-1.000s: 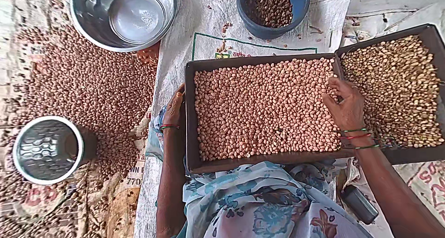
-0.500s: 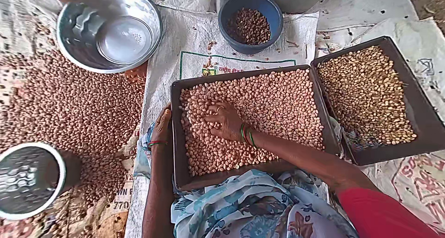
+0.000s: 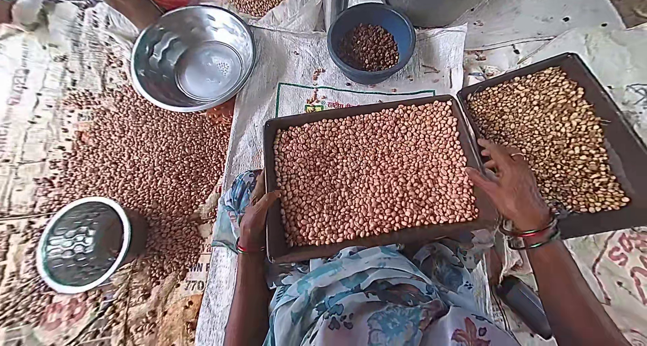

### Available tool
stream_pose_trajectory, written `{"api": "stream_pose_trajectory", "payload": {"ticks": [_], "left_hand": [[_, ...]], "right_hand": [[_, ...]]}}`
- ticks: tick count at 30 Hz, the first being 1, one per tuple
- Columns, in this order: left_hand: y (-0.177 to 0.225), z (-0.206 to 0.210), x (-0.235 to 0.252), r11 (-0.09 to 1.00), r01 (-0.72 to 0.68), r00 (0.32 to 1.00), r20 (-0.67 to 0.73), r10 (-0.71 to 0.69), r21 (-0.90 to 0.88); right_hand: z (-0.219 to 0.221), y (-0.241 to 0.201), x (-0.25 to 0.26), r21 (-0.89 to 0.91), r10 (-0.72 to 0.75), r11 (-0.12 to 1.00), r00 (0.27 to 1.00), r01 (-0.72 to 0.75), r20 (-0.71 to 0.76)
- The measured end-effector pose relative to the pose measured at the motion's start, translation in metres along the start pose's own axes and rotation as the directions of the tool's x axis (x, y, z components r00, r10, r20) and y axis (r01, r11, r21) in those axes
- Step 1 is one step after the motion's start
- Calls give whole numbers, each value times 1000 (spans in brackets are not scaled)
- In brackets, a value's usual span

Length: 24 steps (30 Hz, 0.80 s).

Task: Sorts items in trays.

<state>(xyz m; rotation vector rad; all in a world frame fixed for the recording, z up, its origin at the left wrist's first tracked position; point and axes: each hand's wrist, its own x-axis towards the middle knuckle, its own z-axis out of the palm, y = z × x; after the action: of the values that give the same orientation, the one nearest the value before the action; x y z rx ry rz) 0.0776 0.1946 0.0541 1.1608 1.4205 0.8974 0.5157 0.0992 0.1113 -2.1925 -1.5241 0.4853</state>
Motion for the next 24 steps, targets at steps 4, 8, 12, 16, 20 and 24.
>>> {"api": "stream_pose_trajectory", "payload": {"ticks": [4,8,12,16,20,24], "left_hand": [[1,2,-7,999,43,999,-26,-43,-8],[6,2,-20,994,32,999,-26,-35,-103],[5,3,-41,993,5,1000,0,-5,-119],[2,3,-41,994,-51,997,-52,56,94],[-1,1,-36,888,-118,985,-59,161,443],[-2,1,-35,852,-140,976,-74,204,505]], "right_hand": [[9,42,-11,188,302,930,948,-316,99],[17,41,-27,248,282,924,957,-290,68],[9,35,-52,-63,143,988,990,-143,-5],[16,26,-33,-273,-201,945,978,181,-48],[50,2,10,-320,-170,917,959,238,226],[96,-51,36,-178,-144,961,933,211,328]]}}
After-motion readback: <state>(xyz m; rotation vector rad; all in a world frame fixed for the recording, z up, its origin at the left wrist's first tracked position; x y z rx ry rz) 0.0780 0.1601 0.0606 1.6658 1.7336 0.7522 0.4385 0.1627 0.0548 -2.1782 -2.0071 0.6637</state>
